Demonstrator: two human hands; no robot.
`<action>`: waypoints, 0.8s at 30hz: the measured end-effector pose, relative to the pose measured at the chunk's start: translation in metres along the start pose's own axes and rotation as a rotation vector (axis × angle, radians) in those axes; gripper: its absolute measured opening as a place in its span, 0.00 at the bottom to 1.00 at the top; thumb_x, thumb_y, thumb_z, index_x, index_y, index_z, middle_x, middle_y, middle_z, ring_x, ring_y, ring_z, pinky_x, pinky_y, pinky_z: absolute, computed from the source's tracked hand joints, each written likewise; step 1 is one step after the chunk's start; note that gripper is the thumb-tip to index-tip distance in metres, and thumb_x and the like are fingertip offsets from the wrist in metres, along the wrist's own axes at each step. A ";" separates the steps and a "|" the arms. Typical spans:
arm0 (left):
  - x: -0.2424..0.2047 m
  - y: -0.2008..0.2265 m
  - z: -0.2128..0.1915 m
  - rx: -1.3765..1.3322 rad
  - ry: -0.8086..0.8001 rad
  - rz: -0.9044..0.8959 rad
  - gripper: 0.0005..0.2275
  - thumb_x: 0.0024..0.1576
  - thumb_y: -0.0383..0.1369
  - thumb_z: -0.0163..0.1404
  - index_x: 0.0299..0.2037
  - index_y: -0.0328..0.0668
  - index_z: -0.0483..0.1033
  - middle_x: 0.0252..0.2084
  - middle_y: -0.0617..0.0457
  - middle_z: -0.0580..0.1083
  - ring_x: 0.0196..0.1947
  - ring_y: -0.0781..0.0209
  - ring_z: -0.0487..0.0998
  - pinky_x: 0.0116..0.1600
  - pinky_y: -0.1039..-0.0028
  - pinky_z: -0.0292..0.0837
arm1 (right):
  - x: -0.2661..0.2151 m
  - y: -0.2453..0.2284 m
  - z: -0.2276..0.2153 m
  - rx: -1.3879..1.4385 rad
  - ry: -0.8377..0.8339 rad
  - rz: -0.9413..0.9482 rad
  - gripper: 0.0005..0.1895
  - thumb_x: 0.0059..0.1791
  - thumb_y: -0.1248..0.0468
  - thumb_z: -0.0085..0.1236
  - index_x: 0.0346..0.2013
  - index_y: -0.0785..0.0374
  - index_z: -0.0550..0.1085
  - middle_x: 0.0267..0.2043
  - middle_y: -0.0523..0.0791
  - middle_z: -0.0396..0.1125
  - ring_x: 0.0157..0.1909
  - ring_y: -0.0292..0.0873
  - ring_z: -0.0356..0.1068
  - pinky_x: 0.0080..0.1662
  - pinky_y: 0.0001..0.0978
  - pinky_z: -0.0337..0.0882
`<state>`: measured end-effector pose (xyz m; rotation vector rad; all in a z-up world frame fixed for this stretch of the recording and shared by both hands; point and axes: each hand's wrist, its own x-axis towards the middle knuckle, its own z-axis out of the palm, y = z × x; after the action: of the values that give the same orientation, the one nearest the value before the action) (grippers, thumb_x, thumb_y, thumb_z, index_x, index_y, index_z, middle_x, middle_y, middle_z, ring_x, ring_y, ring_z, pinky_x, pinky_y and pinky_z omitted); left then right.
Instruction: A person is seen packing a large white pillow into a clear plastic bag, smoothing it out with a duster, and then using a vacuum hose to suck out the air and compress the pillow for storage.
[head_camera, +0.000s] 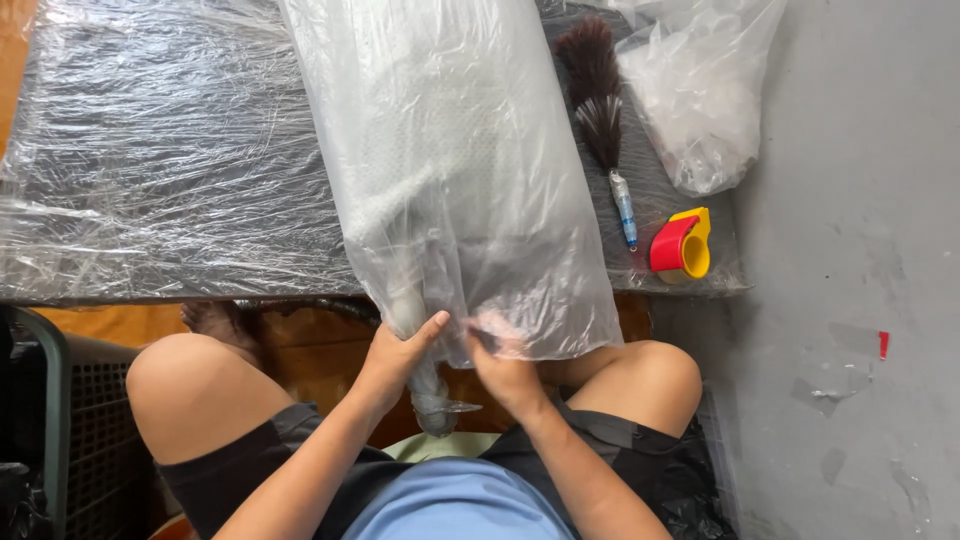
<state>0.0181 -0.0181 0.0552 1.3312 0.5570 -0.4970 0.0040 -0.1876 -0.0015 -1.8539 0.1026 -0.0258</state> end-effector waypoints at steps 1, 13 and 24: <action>-0.001 0.004 0.001 0.003 -0.016 -0.008 0.38 0.47 0.47 0.66 0.65 0.32 0.69 0.61 0.33 0.73 0.63 0.42 0.73 0.63 0.50 0.69 | -0.006 -0.024 0.011 -0.205 -0.009 -0.120 0.10 0.50 0.60 0.63 0.45 0.59 0.79 0.44 0.49 0.78 0.50 0.46 0.77 0.49 0.34 0.77; 0.027 -0.019 -0.005 -0.110 0.059 0.009 0.11 0.52 0.28 0.57 0.44 0.33 0.82 0.40 0.47 0.81 0.40 0.59 0.80 0.47 0.72 0.75 | -0.043 -0.088 -0.033 -0.367 -0.447 -0.258 0.20 0.56 0.55 0.48 0.55 0.69 0.70 0.50 0.52 0.72 0.53 0.49 0.71 0.58 0.41 0.69; 0.018 -0.012 0.005 -0.041 0.073 0.011 0.32 0.47 0.35 0.62 0.61 0.24 0.71 0.57 0.28 0.74 0.62 0.36 0.74 0.59 0.46 0.69 | 0.040 0.022 -0.122 -0.350 0.334 0.376 0.47 0.48 0.33 0.62 0.61 0.73 0.66 0.58 0.64 0.68 0.61 0.62 0.70 0.59 0.52 0.71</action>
<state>0.0251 -0.0252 0.0356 1.3162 0.6169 -0.4269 0.0337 -0.3139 0.0105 -2.1361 0.7253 -0.0589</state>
